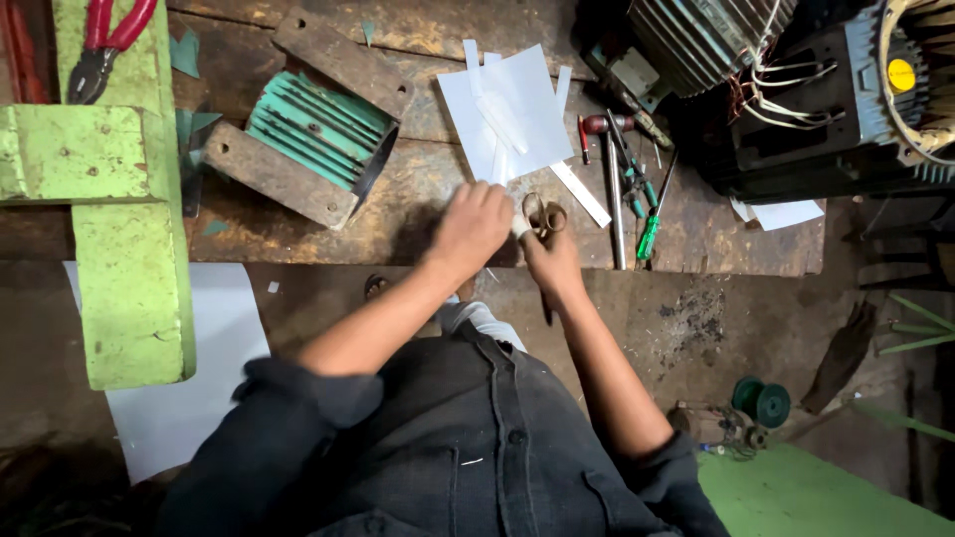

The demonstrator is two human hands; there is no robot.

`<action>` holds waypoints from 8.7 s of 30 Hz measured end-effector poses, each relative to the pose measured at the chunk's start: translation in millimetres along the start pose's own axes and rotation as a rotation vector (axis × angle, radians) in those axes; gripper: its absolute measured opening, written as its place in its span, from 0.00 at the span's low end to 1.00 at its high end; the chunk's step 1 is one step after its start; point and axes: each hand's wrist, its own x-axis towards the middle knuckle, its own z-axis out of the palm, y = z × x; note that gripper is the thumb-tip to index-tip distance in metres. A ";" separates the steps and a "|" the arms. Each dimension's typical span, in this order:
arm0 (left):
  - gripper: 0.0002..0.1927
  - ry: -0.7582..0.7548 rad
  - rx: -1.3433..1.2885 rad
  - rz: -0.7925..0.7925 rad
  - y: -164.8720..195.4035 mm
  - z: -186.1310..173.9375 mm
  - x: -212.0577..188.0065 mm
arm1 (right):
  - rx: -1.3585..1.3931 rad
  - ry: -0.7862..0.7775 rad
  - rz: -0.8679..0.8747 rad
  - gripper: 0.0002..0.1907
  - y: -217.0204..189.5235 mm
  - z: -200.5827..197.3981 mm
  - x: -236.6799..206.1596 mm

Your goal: The person cuts small strips of white tape from a roll using scissors and presses the strips onto the green laminated core of an electric motor housing on the workbench. They repeat this cutting-and-sticking cycle, occasionally repositioning the motor housing and reaching across the cluttered bench for the tape and scissors.

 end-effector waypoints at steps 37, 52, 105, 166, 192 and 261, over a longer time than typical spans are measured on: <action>0.24 -0.248 0.042 -0.148 14.1 28.0 -43.2 | -0.460 -0.212 -0.270 0.17 11.2 9.2 60.0; 0.19 -0.288 -0.051 -0.080 8.2 20.2 -10.6 | -0.301 0.048 -0.395 0.21 20.9 -5.8 75.7; 0.21 0.155 -1.031 -1.246 -223.9 -143.2 -91.6 | 0.420 -0.260 -0.389 0.07 -90.7 148.6 36.5; 0.07 0.150 -0.280 -0.571 -22.0 -116.7 -111.0 | -0.465 -0.265 -0.933 0.20 24.1 8.5 -13.9; 0.07 0.118 -0.752 -0.564 37.4 -117.5 -38.4 | 0.112 -0.210 -0.743 0.12 -107.4 -63.6 -57.3; 0.07 0.078 -1.018 -0.530 -6.6 -152.4 -59.3 | 0.212 -0.081 -0.296 0.05 -128.8 -9.0 -86.2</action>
